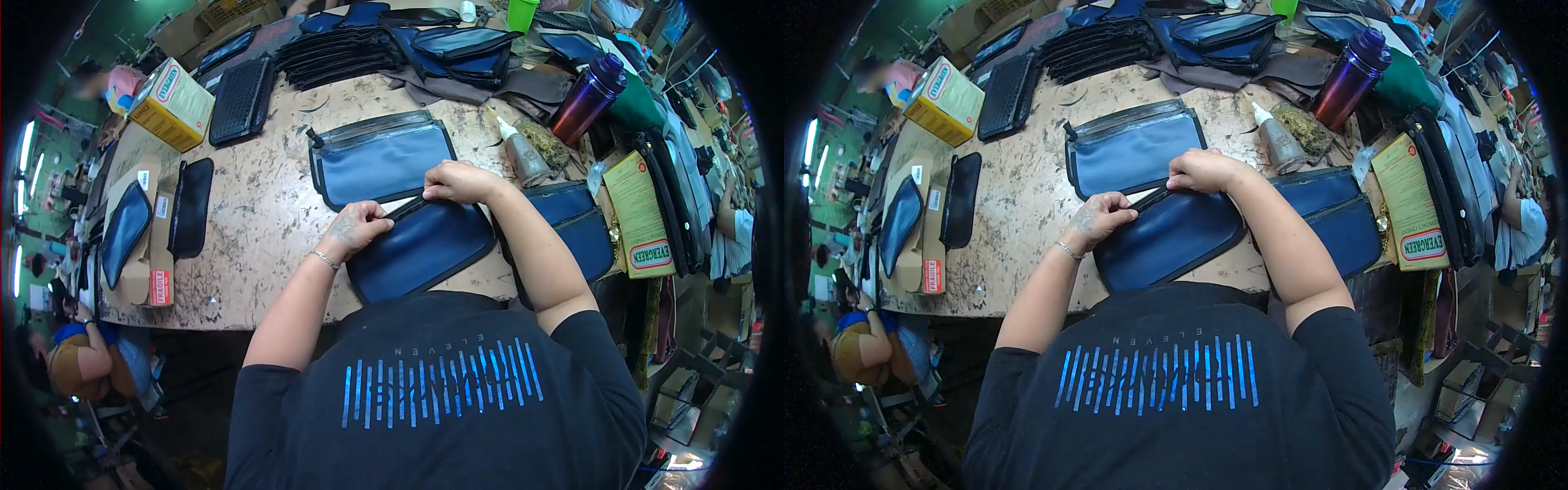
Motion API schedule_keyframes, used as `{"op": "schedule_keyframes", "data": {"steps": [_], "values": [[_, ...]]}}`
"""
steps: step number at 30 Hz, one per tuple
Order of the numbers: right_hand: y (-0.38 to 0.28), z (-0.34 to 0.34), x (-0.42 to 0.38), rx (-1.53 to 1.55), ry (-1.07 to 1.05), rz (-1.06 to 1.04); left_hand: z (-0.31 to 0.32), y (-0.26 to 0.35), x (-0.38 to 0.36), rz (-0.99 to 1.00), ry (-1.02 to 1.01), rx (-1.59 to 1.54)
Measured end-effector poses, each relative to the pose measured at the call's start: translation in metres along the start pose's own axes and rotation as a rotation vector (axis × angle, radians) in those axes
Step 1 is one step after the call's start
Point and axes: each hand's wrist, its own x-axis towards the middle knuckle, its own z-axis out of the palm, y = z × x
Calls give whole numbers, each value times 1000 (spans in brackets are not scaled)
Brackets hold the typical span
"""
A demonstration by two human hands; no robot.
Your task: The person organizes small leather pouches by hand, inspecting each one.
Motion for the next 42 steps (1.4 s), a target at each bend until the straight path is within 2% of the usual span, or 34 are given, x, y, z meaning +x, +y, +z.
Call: {"op": "schedule_keyframes", "data": {"steps": [2,4,8,12,14,21,24,25,27,29,31,33,35,37,39,41,42], "values": [[4,-3,0,37,-13,15,0,-3,3,-40,-43,-71],[5,-9,1,226,-124,73,-3,-7,8,-68,-73,-137],[14,-12,-4,365,-97,93,-5,-10,12,-105,-139,-209],[21,-6,-5,529,-61,114,-9,1,15,-161,-218,-144],[22,-4,-4,566,-54,130,-11,11,16,-286,-254,-109],[19,1,-8,672,11,98,0,16,25,-244,-245,-78],[3,-5,-8,418,-110,125,2,16,26,-158,-236,-63],[-8,-4,-7,418,-110,126,0,16,26,-155,-261,-67],[-32,0,-6,-107,-16,100,-7,18,20,-154,-287,-71],[-40,3,-1,-149,-45,102,-24,28,8,-231,-371,25],[-40,2,7,-62,-78,39,-44,18,1,-306,-360,119],[-31,-9,8,196,-108,52,-55,4,-8,-205,-404,-116],[-31,-18,6,272,-112,-19,-56,8,-22,-155,-326,-198],[-42,-25,3,285,-93,-81,-53,26,-34,45,-369,-316],[-55,-32,-2,293,-79,-136,-52,56,-47,66,-330,-310],[-71,-37,-5,324,-148,-297,-53,75,-55,107,-330,-262],[-76,-40,-7,364,-228,-237,-56,74,-53,76,-351,-307]]}}
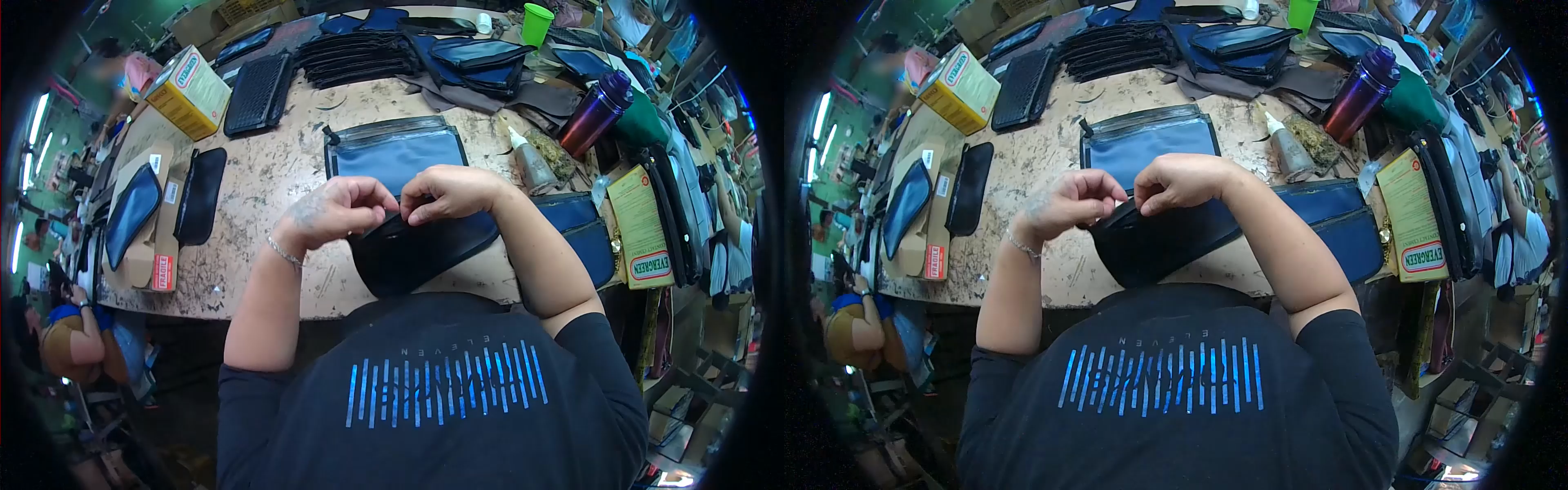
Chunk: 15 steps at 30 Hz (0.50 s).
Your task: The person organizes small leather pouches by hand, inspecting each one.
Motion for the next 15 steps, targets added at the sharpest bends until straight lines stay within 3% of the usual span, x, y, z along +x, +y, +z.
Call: {"op": "schedule_keyframes", "data": {"steps": [4,6,7,9,11,15], "values": [[21,14,-2,-43,74,17,-28,-45,14,48,158,144],[23,19,0,-102,116,31,-29,-58,15,228,141,241],[24,21,2,-166,151,44,-30,-58,13,224,135,241],[22,15,2,-149,147,43,-31,-52,9,117,16,550],[16,2,-4,-51,144,-30,-31,-48,5,160,-16,528],[29,-17,-11,168,166,-294,-6,11,-24,496,-97,659]]}}
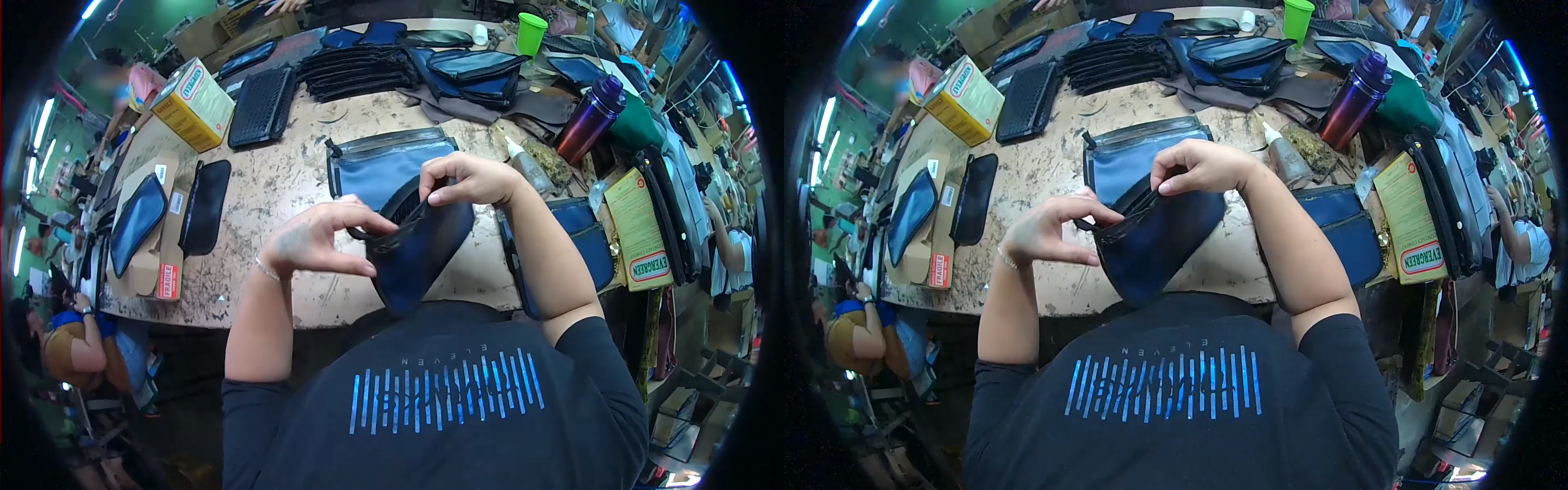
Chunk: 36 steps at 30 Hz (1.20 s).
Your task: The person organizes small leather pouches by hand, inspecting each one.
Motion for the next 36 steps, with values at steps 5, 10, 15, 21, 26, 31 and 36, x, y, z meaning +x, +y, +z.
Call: {"op": "schedule_keyframes", "data": {"steps": [5,10,15,21,26,31,36], "values": [[8,6,-1,379,-17,68,10,15,16,165,193,2],[-10,16,-3,254,20,64,29,-14,10,47,232,-492],[-11,15,-7,317,86,64,37,-21,5,-185,374,-634],[-41,28,-14,-12,276,-141,42,-8,10,-99,604,-574],[-61,45,-19,-4,485,-79,38,8,16,-102,576,-467],[-65,53,-23,-114,592,-112,37,29,13,-196,599,-95],[-72,61,-27,-187,618,-88,35,39,9,-203,568,51]]}}
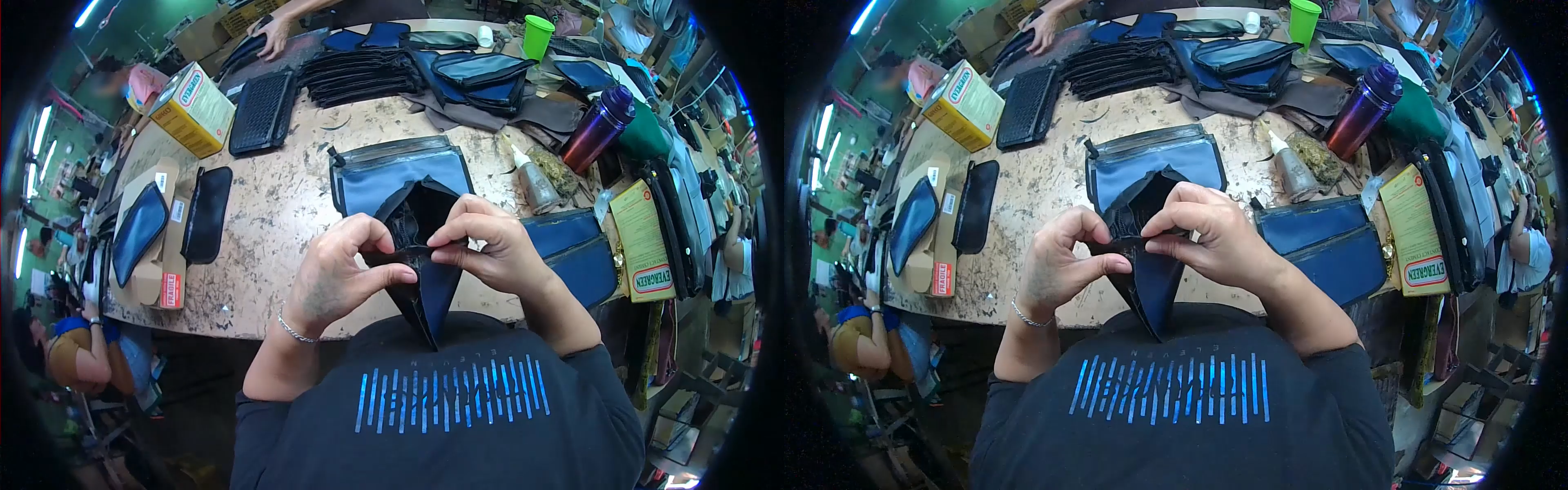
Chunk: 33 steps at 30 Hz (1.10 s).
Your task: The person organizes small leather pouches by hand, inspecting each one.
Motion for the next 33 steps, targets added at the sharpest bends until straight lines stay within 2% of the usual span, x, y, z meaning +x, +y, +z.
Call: {"op": "schedule_keyframes", "data": {"steps": [3,5,6,8,10,12,19,21,22,25,27,30,32,33], "values": [[-2,0,-4,-10,-35,-28,-4,-3,-4,43,-65,56],[-4,1,-5,-146,-97,-195,-10,-6,-5,-118,-295,-195],[-5,1,-7,-143,-100,-191,-9,-5,-4,-123,-295,-198],[-5,2,-7,-154,-130,-218,-7,-2,4,-271,-197,-615],[-7,0,-8,-156,-138,-203,-9,1,8,-316,-251,-531],[-11,-2,-8,-162,-140,-183,-10,9,11,-230,-311,-394],[-26,-10,-8,-160,-162,-114,-3,17,18,-198,-332,-438],[-28,-9,-8,-187,-171,-53,-4,21,19,-156,-310,-248],[-28,-7,-8,-186,-173,-51,-4,22,20,-158,-310,-249],[-28,-6,-7,-147,-128,-22,-4,23,21,-156,-299,-230],[-26,-8,-5,-15,-87,-4,-3,24,22,-99,-347,-249],[-20,-14,-1,-50,-73,-115,-2,25,25,17,-317,-118],[-25,-16,0,-1,-74,-102,-2,22,28,-19,-352,-173],[-26,-18,3,-115,-126,-167,-2,20,30,-55,-389,-228]]}}
